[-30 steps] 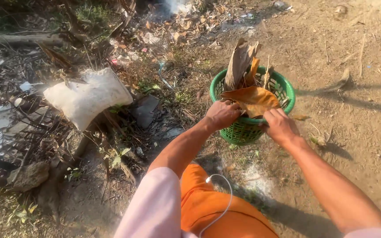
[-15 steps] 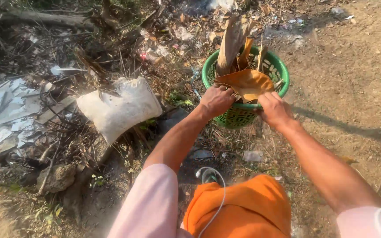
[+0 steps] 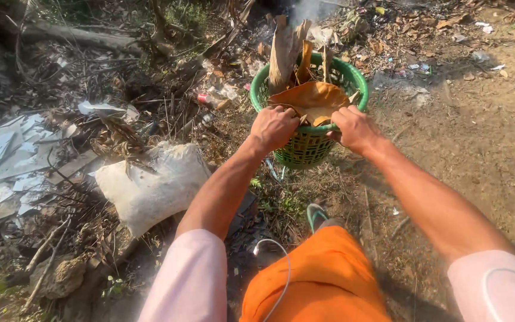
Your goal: Collecting dried leaves and debris from the ground into a basket and discarding them in a fire.
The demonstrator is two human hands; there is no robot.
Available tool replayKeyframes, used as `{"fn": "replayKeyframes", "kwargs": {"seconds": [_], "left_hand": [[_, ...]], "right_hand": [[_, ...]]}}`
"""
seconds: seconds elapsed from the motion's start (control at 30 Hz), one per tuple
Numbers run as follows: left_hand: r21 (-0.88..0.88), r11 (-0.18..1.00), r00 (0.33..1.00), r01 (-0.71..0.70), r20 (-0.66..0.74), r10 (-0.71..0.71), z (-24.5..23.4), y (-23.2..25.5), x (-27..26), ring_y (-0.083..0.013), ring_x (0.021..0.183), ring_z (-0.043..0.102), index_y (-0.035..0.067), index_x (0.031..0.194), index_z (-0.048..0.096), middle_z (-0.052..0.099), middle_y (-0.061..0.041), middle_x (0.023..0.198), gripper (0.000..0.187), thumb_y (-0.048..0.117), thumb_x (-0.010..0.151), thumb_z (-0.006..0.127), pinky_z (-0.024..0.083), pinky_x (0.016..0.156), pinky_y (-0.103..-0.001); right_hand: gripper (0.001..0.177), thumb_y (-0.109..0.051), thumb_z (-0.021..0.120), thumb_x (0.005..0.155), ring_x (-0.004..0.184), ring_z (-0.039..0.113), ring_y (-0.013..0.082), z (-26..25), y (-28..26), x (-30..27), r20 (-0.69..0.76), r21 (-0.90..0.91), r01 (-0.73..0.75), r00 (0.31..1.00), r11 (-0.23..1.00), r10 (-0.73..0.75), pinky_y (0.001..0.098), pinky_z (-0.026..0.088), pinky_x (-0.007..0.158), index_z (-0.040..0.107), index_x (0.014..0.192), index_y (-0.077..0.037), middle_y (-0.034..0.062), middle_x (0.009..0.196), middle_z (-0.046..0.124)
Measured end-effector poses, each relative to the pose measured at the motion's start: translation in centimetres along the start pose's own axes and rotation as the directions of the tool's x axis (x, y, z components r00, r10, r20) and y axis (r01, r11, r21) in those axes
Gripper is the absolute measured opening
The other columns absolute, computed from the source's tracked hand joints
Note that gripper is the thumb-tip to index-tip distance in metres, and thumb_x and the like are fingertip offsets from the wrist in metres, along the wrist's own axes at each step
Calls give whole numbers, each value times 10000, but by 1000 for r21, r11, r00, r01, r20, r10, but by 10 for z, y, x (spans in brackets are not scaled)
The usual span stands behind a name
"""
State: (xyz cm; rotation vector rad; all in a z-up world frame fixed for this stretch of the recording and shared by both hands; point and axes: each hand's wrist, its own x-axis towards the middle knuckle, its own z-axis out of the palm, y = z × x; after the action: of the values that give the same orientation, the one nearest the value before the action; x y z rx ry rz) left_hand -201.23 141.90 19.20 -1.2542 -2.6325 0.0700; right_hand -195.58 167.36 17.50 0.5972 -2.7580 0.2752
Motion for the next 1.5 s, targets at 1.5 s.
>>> {"fn": "replayKeyframes", "kwargs": {"seconds": [1.5], "left_hand": [[134, 967, 968, 217, 98, -231, 143, -377, 381, -236, 1002, 688, 196, 1085, 764, 711, -52, 1094, 197, 277, 931, 672, 584, 778, -391]], "right_hand": [[279, -283, 786, 919, 903, 626, 286, 163, 318, 485, 16, 30, 188, 982, 982, -189, 432, 557, 762, 610, 882, -69, 96, 894, 631]]}}
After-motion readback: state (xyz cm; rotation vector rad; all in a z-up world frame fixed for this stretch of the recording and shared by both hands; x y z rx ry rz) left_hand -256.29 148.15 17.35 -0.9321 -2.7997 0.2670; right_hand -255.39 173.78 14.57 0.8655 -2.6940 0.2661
